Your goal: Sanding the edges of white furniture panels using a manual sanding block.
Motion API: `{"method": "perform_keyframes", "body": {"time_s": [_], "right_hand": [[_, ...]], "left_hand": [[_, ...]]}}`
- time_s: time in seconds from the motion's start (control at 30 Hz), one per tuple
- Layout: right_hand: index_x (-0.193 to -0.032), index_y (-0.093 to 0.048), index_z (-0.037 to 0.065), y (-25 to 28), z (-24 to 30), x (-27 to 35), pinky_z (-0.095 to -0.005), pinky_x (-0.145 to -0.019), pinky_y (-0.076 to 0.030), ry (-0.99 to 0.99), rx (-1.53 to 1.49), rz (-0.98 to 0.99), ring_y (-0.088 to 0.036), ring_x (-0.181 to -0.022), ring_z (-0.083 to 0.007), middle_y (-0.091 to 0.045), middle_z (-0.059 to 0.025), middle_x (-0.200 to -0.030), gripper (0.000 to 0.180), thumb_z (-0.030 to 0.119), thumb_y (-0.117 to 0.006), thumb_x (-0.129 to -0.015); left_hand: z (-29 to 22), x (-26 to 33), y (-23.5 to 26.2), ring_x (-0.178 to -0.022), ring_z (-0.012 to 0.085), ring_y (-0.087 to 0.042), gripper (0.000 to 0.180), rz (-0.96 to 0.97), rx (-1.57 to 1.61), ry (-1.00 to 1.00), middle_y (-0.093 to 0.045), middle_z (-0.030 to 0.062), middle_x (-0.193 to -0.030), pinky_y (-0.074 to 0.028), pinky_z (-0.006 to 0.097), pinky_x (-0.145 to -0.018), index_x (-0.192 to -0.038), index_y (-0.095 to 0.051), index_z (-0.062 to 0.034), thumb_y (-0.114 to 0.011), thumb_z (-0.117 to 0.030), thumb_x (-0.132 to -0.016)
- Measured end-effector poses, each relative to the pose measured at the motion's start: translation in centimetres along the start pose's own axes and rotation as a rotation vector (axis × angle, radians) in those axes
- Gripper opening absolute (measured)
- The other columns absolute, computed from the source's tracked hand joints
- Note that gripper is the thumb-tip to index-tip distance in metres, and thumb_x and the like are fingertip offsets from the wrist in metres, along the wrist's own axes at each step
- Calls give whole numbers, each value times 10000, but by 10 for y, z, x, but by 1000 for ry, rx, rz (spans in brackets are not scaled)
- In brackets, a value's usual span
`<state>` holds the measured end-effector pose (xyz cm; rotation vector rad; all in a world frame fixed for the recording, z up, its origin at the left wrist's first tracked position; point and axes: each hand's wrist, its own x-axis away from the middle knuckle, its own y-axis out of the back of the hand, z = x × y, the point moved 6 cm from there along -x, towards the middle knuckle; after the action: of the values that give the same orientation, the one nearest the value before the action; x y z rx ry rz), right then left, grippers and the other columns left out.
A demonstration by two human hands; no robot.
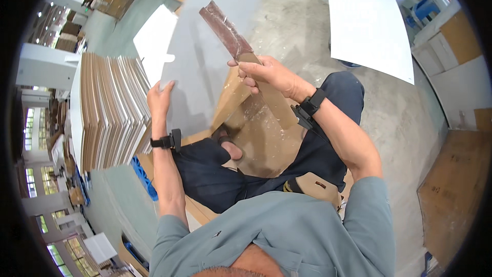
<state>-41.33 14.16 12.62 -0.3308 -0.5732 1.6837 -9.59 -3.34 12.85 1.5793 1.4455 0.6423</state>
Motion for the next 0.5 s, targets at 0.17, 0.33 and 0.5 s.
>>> {"method": "perform_keyframes", "body": {"time_s": [0.17, 0.33, 0.5], "right_hand": [[-1410, -580, -24, -8, 38, 13, -249, -646, -517, 115, -27, 80, -562, -759, -73, -583, 17, -937, 494, 327, -576, -1062], [-1432, -556, -44, -9, 74, 26, -219, -630, -556, 288, 69, 224, -593, -719, -62, -599, 1, -923, 494, 299, -532, -1077], [-1387, -602, -18, 35, 92, 47, -245, -645, -551, 363, -48, 93, -600, -703, -88, -618, -9, -931, 462, 317, -518, -1081]], "left_hand": [[-43, -18, -16, -967, 226, -682, 437, 2, 655, 82, -733, 137, -1097, -529, 381, -887, -1225, -680, 61, -727, -299, -983], [-146, -52, -60, -1057, 229, -657, 425, 182, 1050, 93, -682, 143, -1206, -506, 384, -967, -1335, -579, 63, -646, -237, -1042], [-286, -77, -130, -937, 207, -681, 323, 536, 1315, 0, -693, 104, -1092, -566, 362, -841, -1282, -577, 37, -611, -193, -1057]]}}
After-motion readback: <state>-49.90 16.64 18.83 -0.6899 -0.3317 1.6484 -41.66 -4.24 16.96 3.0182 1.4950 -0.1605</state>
